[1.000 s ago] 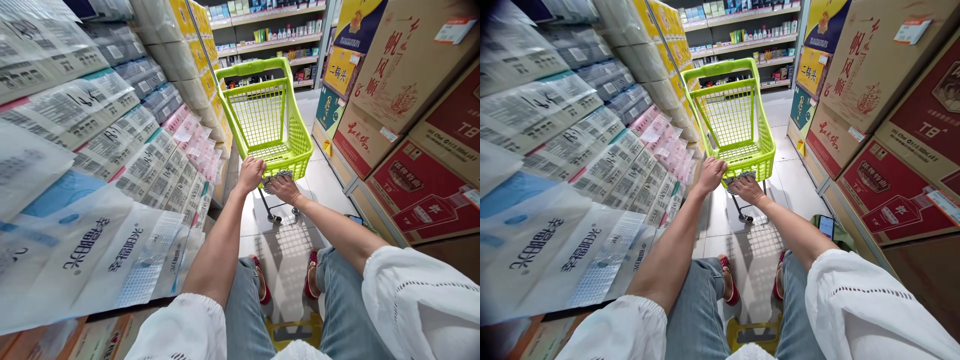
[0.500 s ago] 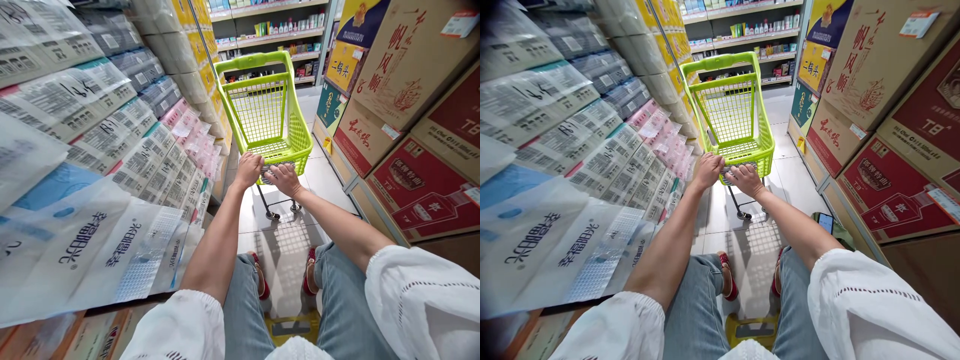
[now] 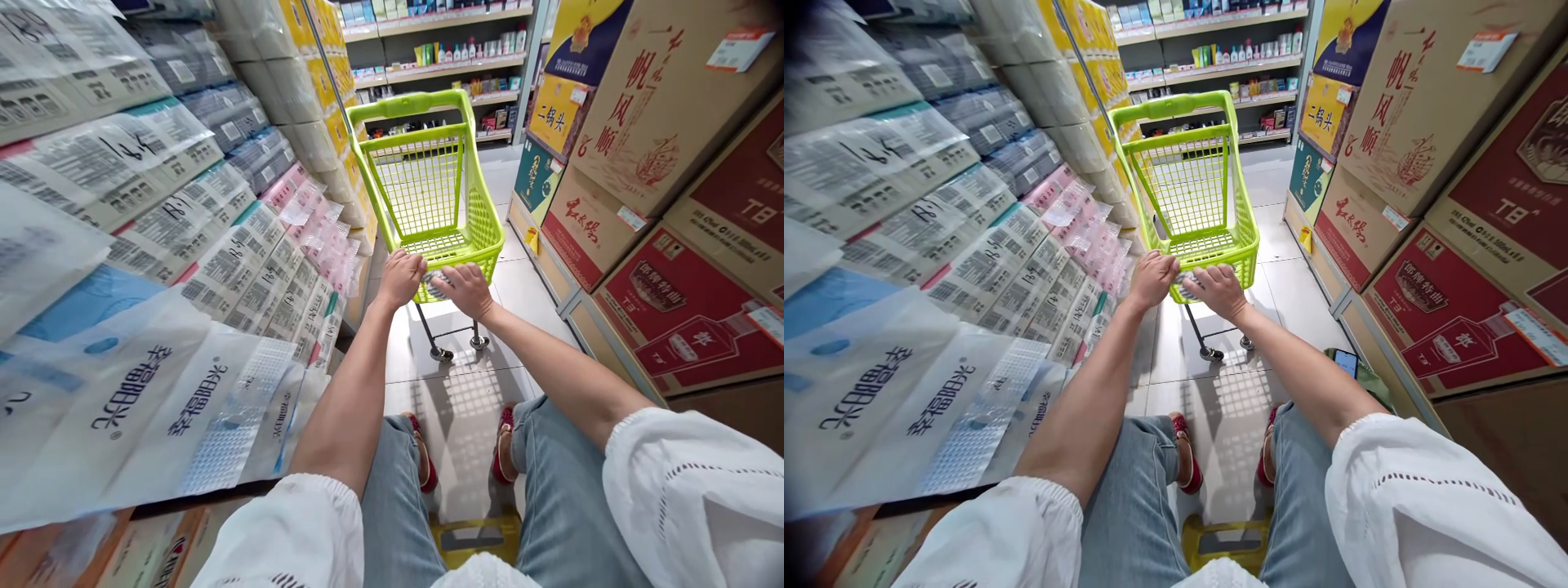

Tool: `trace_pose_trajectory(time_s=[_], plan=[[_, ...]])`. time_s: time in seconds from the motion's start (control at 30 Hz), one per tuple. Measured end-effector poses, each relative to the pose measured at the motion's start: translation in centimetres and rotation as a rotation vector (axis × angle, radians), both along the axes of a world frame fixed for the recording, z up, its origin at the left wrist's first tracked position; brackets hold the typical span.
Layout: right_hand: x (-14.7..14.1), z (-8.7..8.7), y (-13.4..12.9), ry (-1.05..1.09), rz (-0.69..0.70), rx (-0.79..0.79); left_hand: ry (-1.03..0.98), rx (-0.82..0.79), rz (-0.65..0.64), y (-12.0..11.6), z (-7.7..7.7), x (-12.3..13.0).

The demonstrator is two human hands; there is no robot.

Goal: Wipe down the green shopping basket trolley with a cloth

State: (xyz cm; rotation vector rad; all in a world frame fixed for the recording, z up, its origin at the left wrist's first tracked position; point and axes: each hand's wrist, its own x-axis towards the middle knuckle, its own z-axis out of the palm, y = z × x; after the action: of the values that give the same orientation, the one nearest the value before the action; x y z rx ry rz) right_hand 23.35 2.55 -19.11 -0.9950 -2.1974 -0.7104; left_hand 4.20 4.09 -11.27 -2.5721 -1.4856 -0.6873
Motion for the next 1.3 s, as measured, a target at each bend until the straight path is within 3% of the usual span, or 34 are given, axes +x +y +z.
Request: trace_pose_trajectory(time_s=[0.07, 0.13, 0.33, 0.43, 0.5, 0.67, 0.77, 0.93, 1.13, 1.2, 1.3], plan=[[-0.2, 1.2, 0.4, 0.058, -0.034, 0.001, -0.006, -0.005, 0.007, 0.0, 0.0, 0.0], [-0.4, 1.3, 0.6, 0.075, -0.048, -0.010, -0.010, -0.006, 0.012, 0.1, 0.0, 0.0], [-0.8, -3.2, -0.5, -0.118, 0.038, -0.115, 0.018, 0.025, 0.019, 0.1, 0.0, -0.3], [-0.4, -3.8, -0.8, -0.169, 0.060, -0.108, 0.059, 0.045, 0.050, -0.5, 0.4, 0.1], [0.1, -2.7, -0.6, -0.142, 0.048, -0.064, 0.077, 0.070, 0.076, -0.9, 0.7, 0.8], [2.0, 2.0, 0.2, 0.008, -0.030, 0.013, 0.042, 0.031, 0.052, -1.0, 0.7, 3.4], [2.9, 2.8, 0.6, 0.023, -0.036, -0.007, -0.031, -0.020, 0.077, -0.7, 0.3, 4.3], [2.9, -0.2, 1.0, 0.023, -0.065, -0.044, -0.103, -0.039, 0.118, -0.3, 0.0, 4.2], [3.5, -4.0, 0.2, -0.136, -0.016, -0.120, -0.101, -0.064, 0.140, -0.1, -0.1, 2.8], [3.7, -3.8, 0.0, -0.142, -0.014, -0.090, -0.099, -0.064, 0.147, 0.0, -0.1, 2.1], [3.3, -1.5, 0.3, -0.064, -0.018, -0.020, -0.095, -0.058, 0.152, 0.1, -0.1, 1.3]])
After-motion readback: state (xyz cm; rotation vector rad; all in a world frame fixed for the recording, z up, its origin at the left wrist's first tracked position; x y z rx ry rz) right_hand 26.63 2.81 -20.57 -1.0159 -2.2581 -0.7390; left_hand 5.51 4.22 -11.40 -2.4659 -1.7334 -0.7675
